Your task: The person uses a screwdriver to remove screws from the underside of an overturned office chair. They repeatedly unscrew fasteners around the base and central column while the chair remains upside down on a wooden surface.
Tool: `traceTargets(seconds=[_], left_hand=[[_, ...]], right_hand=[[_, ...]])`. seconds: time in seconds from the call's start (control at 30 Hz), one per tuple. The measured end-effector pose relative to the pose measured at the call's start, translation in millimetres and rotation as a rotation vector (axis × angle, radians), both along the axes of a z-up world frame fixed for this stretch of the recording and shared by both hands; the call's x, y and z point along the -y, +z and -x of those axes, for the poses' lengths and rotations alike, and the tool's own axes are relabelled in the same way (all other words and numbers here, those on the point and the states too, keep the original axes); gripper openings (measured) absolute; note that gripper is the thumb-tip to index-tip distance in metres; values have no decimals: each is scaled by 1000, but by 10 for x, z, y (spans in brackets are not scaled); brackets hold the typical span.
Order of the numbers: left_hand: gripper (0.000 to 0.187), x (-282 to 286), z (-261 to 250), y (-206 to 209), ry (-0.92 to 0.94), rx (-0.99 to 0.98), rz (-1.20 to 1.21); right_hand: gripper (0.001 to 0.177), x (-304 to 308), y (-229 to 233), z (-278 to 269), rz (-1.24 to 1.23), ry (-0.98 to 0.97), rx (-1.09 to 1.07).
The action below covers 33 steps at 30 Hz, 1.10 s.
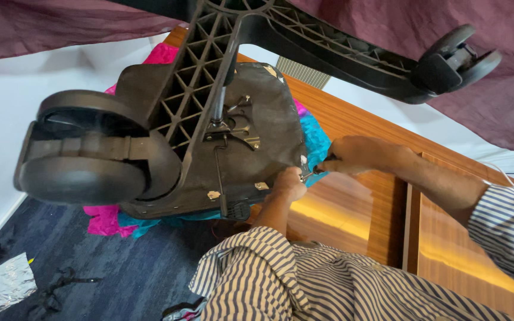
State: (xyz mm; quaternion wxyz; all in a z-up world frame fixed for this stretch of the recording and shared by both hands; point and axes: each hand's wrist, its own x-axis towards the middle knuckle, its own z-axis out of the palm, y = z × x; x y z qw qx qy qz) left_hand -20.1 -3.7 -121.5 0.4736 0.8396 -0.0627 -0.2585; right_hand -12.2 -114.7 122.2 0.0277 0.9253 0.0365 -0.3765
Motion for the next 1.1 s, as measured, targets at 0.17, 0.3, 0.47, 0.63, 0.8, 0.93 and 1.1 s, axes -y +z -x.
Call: traceTargets(seconds=[0.17, 0.3, 0.47, 0.63, 0.8, 0.93, 1.1], left_hand=[[31, 15, 109, 224, -24, 72, 23], [40, 90, 120, 412, 8, 196, -34], [20, 294, 60, 339, 13, 188, -123], [20, 345, 49, 101, -52, 190, -141], [22, 363, 37, -2, -34, 145, -118], [23, 357, 46, 87, 32, 161, -82], [38, 350, 68, 314, 181, 44, -58]], right_hand=[[46, 54, -41, -149, -171, -280, -107], [48, 10, -105, -161, -118, -285, -96], [43, 69, -140, 103, -10, 288, 266], [33, 29, -60, 134, 84, 437, 119], [37, -34, -76, -20, 135, 432, -1], [40, -2, -179, -100, 76, 242, -7], [47, -99, -275, -237, -25, 3, 16]])
